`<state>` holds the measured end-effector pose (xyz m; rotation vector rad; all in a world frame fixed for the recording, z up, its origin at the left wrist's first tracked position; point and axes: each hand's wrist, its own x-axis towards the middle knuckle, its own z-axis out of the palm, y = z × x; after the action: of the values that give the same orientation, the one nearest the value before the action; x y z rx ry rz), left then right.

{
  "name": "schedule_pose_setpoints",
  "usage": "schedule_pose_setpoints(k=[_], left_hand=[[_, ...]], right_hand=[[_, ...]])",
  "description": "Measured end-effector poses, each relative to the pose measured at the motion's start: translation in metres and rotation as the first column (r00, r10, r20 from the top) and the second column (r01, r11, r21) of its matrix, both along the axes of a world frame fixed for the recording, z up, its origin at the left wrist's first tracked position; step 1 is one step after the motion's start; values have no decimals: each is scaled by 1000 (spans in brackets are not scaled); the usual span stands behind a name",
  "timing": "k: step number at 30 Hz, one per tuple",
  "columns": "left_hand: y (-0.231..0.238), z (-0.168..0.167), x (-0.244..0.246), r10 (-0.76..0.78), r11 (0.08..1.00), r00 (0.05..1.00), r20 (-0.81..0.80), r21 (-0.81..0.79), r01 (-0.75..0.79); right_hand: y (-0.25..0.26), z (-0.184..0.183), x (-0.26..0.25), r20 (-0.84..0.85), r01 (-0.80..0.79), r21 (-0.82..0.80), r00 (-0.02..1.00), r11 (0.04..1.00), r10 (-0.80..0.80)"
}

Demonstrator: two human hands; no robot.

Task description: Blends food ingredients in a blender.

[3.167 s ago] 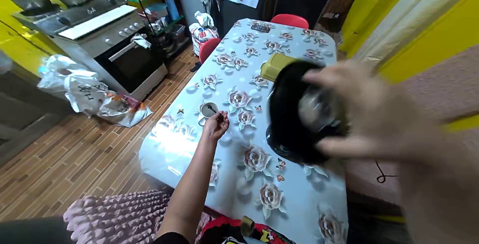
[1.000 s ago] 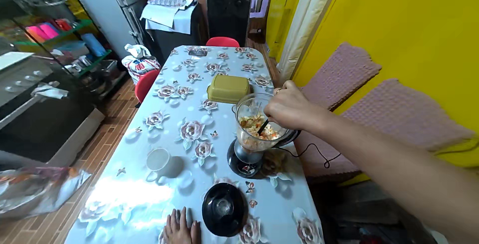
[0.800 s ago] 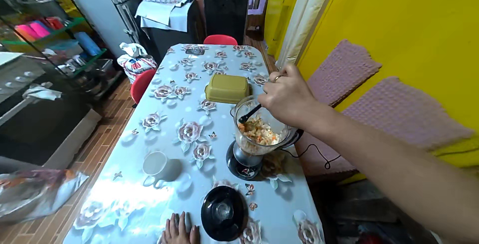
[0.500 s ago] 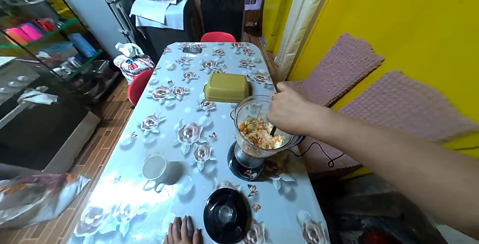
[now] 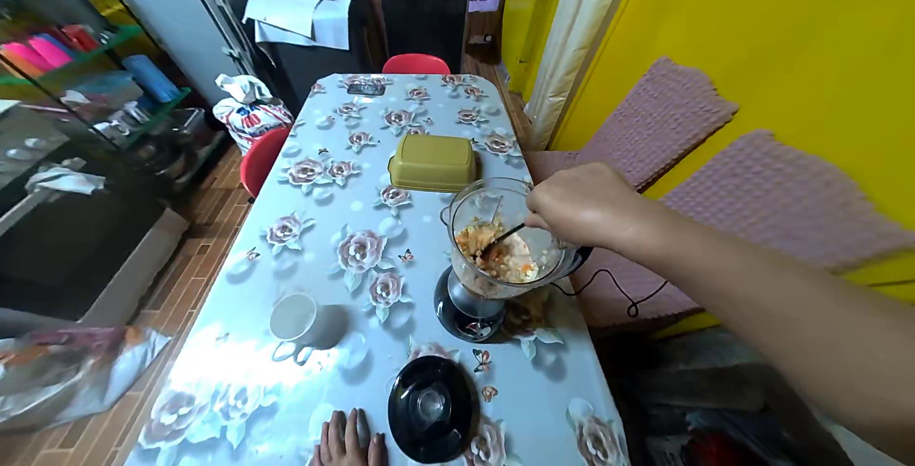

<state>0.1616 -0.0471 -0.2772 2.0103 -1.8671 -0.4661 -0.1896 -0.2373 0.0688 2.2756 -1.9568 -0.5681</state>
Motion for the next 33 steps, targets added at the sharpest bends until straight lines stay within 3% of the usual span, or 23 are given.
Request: schedule_pose_setpoints(k=[3, 6, 10, 14, 18, 20, 22, 24, 25, 30, 33], left_hand=[[0, -2, 1, 2, 1000, 1000, -10, -17, -2], [1, -6, 1, 8, 1000, 1000, -11, -22, -8], [2, -5, -1, 13, 1000, 1000, -5, -25, -13], [2, -6, -1, 16, 999, 1000, -1, -32, -16], [3, -4, -2, 27, 999, 1000, -5, -34, -27], [3, -5, -2, 31, 999, 1000, -5, -42, -31], [3, -7, -2, 34, 998, 999, -13, -47, -34], [4, -9, -1, 31, 998, 999, -15, -47, -32], [4, -10, -1, 30, 998, 1000, -9, -56, -31], [3, -16, 1, 28, 995, 999, -19, -90, -30], [2, -14, 0, 37, 995, 999, -22, -89, -38]], right_hand=[[7, 21, 3, -35, 73, -33, 997, 997, -74], [19, 40, 15, 5, 26, 21, 1000, 999, -26], [21, 19, 55, -4, 93, 180, 996, 979, -94], [6, -9, 49, -70, 176, 149, 983, 973, -167], [6, 22, 42, -152, 235, 80, 963, 969, -221], [14, 39, 41, -148, 138, -11, 979, 990, -138], [19, 36, 38, -108, -136, -178, 987, 975, 118], [9, 11, 32, -75, -417, -324, 906, 849, 416], [1, -2, 31, -78, -486, -327, 868, 810, 490], [-19, -33, 8, -145, -553, -97, 831, 828, 538], [-12, -30, 3, -167, -510, 89, 839, 855, 518]])
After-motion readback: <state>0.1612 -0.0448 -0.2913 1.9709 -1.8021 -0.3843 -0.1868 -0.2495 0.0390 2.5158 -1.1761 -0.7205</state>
